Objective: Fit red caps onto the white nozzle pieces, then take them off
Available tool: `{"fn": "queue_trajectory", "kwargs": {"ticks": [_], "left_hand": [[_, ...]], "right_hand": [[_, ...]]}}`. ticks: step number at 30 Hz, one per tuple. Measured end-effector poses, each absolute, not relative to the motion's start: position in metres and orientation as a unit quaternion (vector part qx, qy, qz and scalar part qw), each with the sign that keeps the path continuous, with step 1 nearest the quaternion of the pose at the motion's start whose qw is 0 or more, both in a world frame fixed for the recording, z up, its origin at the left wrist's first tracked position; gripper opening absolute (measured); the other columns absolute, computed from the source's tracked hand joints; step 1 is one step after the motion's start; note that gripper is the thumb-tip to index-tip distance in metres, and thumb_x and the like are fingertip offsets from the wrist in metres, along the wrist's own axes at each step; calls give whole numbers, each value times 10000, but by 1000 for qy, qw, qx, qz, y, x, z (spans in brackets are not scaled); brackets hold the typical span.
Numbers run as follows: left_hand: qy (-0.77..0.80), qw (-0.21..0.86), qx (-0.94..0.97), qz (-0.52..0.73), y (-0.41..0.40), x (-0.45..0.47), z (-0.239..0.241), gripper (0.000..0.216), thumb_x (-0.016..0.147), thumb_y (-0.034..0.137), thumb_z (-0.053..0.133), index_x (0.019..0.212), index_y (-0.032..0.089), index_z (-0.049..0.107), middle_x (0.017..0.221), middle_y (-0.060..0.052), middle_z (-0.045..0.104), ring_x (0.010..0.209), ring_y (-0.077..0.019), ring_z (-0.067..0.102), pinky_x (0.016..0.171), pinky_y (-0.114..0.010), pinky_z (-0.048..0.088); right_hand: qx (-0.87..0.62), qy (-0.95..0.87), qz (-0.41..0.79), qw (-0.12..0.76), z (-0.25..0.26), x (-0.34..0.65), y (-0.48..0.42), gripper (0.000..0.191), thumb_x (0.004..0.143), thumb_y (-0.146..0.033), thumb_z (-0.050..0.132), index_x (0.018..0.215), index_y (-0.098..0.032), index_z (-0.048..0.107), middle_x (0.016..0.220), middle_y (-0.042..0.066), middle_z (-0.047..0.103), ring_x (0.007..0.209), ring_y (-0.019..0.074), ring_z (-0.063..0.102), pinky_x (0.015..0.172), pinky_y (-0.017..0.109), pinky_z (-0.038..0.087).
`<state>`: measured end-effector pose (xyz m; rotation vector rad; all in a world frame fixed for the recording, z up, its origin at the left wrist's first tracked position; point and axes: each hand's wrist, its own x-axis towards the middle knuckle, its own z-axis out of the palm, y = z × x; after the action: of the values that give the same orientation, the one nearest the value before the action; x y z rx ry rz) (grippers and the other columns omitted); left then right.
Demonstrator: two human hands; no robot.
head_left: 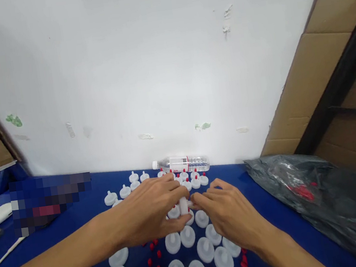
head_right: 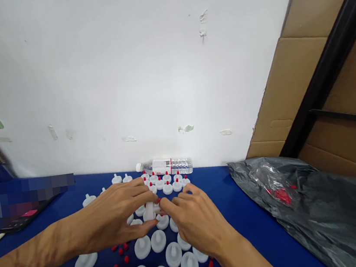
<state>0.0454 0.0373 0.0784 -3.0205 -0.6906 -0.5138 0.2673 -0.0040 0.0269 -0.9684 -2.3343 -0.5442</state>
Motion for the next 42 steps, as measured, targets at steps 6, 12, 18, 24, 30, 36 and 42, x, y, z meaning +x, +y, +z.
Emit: {"fn": "queue_trajectory", "kwargs": {"ticks": [6, 12, 18, 24, 30, 36, 42], "left_hand": [[-311, -273, -898, -150, 44, 31, 106, 320, 948, 288, 483, 657, 184, 563, 598, 12, 589, 513, -112, 467, 488, -239, 346], [-413, -177, -879, -157, 82, 1, 122, 357, 968, 553, 539, 985, 244, 717, 876, -37, 734, 644, -171, 598, 548, -252, 428], [-439, 41, -880, -177, 129, -30, 101, 347, 939, 532, 548, 952, 258, 760, 1111, -83, 731, 1121, -308, 613, 916, -372, 470], [-531, 35, -837, -126, 166, -60, 94, 241, 874, 392, 568, 879, 238, 753, 913, -64, 767, 863, -269, 695, 699, -304, 447], [-585, -15, -808, -72, 192, -83, 76, 174, 732, 343, 651, 752, 201, 749, 839, -82, 769, 791, -259, 706, 651, -282, 461], [-593, -108, -798, 5, 190, -81, 66, 176, 676, 358, 723, 668, 182, 703, 653, -50, 727, 596, -216, 686, 564, -256, 472], [-585, -43, -810, -32, 165, -61, 89, 343, 841, 489, 633, 849, 165, 746, 889, -144, 768, 807, -290, 707, 673, -311, 479]], "right_hand": [[-436, -824, -198, 303, 42, 316, 9, 295, 1042, -140, 398, 955, -227, 666, 707, -16, 687, 605, 137, 571, 818, 318, 426], [-536, -793, -155, 243, 28, 359, 34, 258, 1041, -275, 507, 986, -228, 755, 920, 55, 740, 711, 199, 672, 670, 320, 462], [-521, -824, -51, 215, 14, 351, 34, 203, 946, -193, 657, 1098, -273, 766, 986, 16, 784, 806, 191, 742, 716, 289, 557], [-503, -822, -2, 266, 30, 323, 19, 189, 1033, -314, 572, 1110, -284, 742, 1108, 18, 779, 1019, 221, 721, 915, 379, 547], [-422, -864, 73, 265, 28, 275, -3, 209, 1058, -305, 548, 1193, -293, 707, 1156, -9, 756, 1082, 186, 667, 994, 364, 449], [-417, -864, 92, 267, 20, 267, -3, 156, 1016, -228, 615, 1093, -270, 745, 1010, -5, 773, 944, 191, 683, 941, 361, 441], [-469, -790, 145, 367, 29, 268, -5, 95, 981, -348, 668, 1007, -314, 753, 949, -38, 775, 902, 184, 690, 837, 311, 482]]}}
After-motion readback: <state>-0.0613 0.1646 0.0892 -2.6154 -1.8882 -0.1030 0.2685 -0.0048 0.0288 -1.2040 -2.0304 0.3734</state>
